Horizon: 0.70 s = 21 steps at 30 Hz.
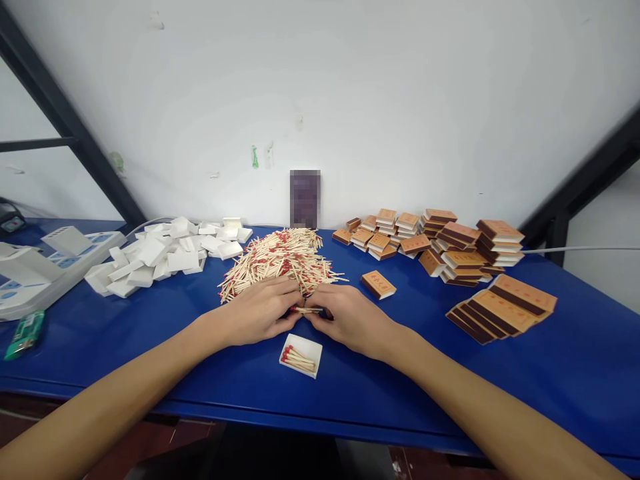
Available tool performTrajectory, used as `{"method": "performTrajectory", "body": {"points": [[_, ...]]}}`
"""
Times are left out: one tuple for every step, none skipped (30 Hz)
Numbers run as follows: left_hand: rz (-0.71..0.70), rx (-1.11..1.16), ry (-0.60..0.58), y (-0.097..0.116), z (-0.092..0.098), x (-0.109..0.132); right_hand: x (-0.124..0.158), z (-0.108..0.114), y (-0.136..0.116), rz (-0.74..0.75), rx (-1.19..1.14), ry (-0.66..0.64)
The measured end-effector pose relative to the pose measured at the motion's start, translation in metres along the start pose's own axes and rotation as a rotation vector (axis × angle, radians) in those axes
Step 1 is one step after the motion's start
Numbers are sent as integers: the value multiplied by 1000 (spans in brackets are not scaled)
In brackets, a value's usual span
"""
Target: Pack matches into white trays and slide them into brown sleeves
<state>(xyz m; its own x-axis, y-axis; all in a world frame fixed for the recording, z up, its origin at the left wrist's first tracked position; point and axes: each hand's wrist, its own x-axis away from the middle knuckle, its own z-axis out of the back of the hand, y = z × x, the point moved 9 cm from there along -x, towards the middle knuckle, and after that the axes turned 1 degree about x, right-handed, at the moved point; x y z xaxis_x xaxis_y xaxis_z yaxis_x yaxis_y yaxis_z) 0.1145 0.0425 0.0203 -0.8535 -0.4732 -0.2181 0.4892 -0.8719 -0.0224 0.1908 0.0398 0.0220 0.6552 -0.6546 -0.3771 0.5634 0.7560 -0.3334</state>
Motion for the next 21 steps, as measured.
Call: {"method": "performTrajectory", "body": {"points": [[-3,-9,1,0,0,0,1,1,1,-5,7,15],[-6,-16,5,0,0,0,1,2,2,-10,16,28],[-7,-20,10,0,0,0,2,2,2,-12,26,34],[-7,-21,17,-1,1,1,2,2,2,-7,38,31],[-7,-19,22,-1,1,1,3,1,1,5,51,21],[-7,-15,25,-2,1,1,2,0,0,22,62,5],[-8,-12,28,-2,1,1,2,-1,-2,43,69,-11],[-10,-10,30,-2,1,1,2,-2,-4,64,72,-21],[-14,-11,33,-2,1,1,2,-2,-5,76,75,-25],[-18,-15,35,-1,2,1,2,-2,-6,80,76,-24],[-24,-21,36,-1,2,1,1,-2,-6,75,78,-22],[-29,-28,38,0,2,1,1,-1,-5,65,80,-17],[-35,-33,39,0,2,1,1,-1,-4,54,80,-12],[-37,-37,39,0,1,1,1,-1,-3,44,76,-5],[-34,-39,36,0,0,1,1,-1,-2,36,70,3],[-29,-39,33,-1,-1,1,1,-1,-2,30,60,15],[-22,-37,29,-1,-2,1,1,0,-1,26,49,24],[-16,-35,25,-2,-2,1,1,0,-1,26,37,33],[-15,-31,19,-2,-2,1,1,1,-2,26,23,42],[-15,-28,16,-2,-2,1,1,2,-2,25,8,51],[-14,-23,13,-1,0,1,1,4,-3,23,-10,60]]}}
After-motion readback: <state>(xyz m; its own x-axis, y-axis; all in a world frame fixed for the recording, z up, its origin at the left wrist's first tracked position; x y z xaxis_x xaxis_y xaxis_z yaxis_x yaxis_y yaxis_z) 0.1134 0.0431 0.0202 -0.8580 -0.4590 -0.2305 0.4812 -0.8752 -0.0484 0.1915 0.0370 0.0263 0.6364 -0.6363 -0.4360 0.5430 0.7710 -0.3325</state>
